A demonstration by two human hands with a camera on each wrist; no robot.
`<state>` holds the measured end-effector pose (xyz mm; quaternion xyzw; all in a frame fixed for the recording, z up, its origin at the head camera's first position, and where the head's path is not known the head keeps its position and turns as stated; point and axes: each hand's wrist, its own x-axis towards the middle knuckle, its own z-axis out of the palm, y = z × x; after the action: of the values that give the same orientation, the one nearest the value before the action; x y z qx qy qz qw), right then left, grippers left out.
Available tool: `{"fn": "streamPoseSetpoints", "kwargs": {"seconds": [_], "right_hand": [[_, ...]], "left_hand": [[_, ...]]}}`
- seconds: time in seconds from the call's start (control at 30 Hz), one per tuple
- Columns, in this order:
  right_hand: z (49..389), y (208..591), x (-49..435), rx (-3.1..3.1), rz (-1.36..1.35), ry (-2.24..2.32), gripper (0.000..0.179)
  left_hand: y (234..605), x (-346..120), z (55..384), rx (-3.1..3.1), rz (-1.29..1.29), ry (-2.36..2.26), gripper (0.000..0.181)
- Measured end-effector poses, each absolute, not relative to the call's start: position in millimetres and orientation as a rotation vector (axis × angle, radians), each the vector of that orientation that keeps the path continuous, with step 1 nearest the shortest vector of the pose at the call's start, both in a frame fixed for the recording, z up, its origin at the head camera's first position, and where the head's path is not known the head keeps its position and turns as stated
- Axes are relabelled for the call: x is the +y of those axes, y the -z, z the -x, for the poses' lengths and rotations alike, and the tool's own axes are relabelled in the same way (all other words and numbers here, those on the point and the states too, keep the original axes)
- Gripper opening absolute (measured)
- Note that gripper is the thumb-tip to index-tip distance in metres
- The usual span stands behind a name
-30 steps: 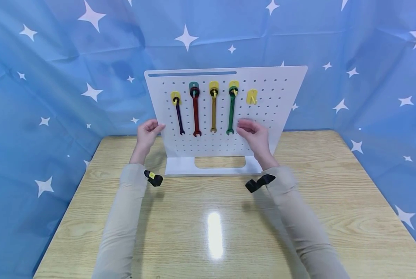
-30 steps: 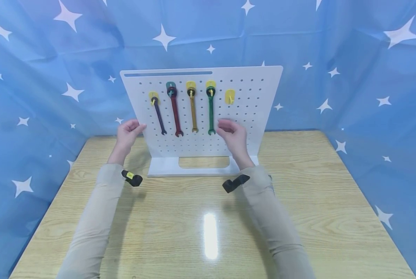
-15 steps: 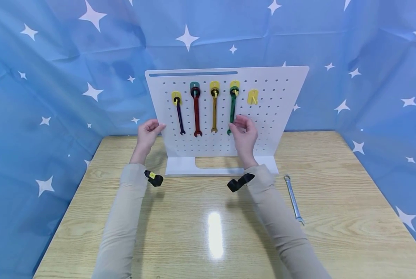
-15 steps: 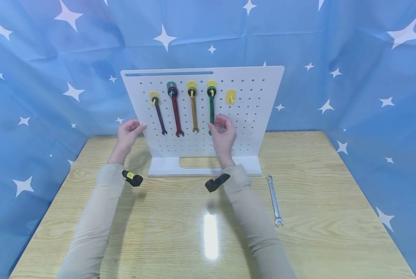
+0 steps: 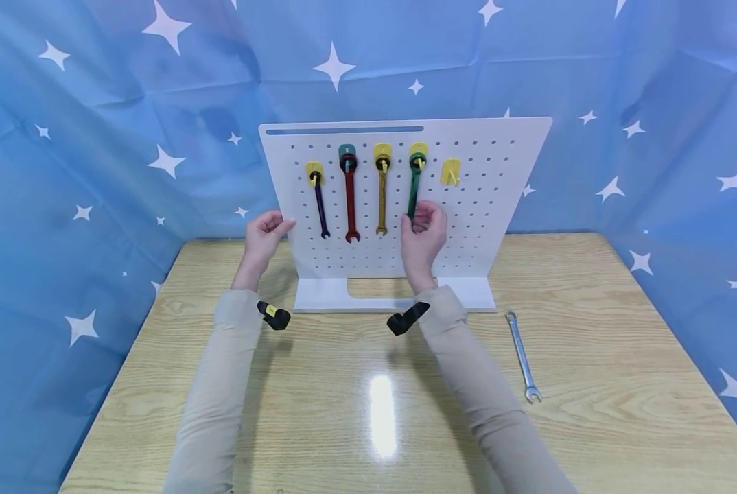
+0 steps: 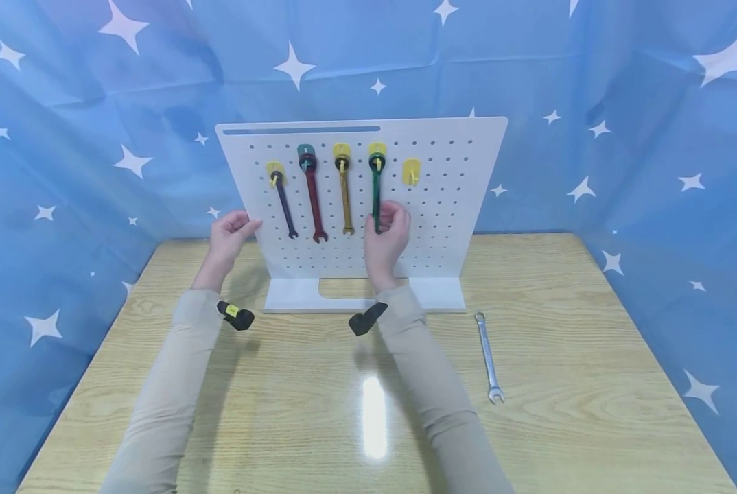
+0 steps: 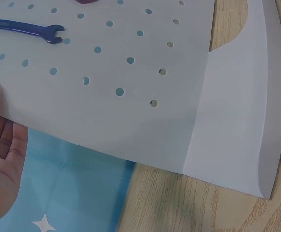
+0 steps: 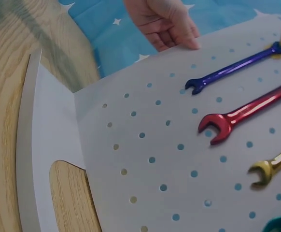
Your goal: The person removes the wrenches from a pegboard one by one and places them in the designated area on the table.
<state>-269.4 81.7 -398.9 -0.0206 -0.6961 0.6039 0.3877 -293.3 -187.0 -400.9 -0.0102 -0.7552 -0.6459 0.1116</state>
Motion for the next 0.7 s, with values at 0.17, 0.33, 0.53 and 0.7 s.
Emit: {"fn": "streamPoseSetpoints", "kwargs": {"seconds": [0.17,0.33,0.53,0.7], "right_hand": [[270.8,399.1,79.4,-1.789,0.061,-1.459,0.024],[270.4,397.0,79.7,-1.839,0.069,-1.394,0.023],[268.1,393.7,79.9,-1.869,0.080,-1.365,0.022],[266.6,393.9,81.0,-1.886,0.079,-1.347,0.021]], "left_hand": [[400.8,-186.5,293.2,-2.211,0.033,1.899,0.019],[401.4,-186.6,294.2,-2.219,0.032,1.881,0.021],[401.6,-186.3,294.0,-2.211,0.030,1.888,0.022],[401.6,-186.3,294.0,-2.217,0.027,1.882,0.021]]}}
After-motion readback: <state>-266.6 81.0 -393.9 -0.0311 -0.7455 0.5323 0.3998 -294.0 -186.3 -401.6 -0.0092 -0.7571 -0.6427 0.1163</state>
